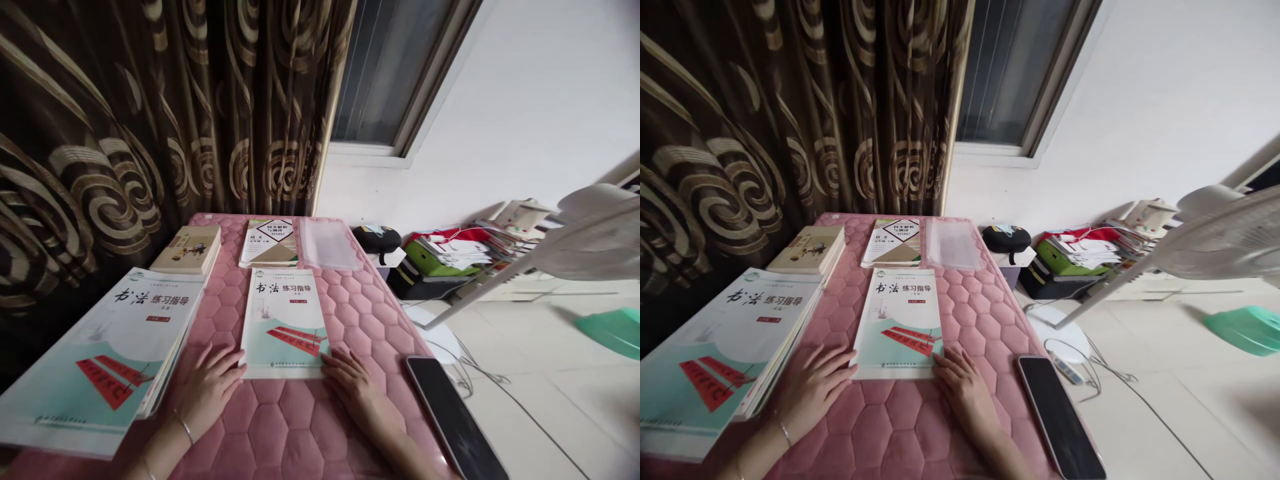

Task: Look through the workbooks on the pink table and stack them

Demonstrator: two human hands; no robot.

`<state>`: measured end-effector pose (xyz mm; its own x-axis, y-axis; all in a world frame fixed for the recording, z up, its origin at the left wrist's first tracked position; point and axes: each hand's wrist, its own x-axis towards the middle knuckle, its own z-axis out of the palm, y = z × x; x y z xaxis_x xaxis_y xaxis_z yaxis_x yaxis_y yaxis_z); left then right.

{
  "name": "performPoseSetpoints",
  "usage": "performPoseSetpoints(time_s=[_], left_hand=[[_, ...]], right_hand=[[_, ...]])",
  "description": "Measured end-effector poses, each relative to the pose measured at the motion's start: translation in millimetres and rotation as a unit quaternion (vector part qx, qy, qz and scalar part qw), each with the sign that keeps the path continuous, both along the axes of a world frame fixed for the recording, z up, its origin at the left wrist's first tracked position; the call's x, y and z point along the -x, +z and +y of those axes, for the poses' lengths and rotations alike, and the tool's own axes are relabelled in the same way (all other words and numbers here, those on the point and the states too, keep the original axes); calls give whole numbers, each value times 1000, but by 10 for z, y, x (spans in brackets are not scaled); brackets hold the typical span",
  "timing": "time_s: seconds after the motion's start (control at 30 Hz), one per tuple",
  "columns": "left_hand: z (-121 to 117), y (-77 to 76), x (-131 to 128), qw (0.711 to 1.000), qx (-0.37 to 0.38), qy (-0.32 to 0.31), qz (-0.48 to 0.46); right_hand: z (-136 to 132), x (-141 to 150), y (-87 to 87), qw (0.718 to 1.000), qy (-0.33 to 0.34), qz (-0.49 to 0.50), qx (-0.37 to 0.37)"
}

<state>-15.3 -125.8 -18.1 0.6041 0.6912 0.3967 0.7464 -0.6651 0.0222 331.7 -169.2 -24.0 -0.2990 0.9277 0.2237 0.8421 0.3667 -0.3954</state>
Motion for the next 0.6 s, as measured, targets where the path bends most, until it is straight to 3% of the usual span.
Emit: performPoseSetpoints(time_s=[0.3,0.6], left_hand=[[-20,35,-25,1000,5,8,-2],[-61,85,-164,999,16,45,-20]], right_hand=[[18,-130,-64,999,-2,26,32],[-12,-80,22,999,-12,27,20]])
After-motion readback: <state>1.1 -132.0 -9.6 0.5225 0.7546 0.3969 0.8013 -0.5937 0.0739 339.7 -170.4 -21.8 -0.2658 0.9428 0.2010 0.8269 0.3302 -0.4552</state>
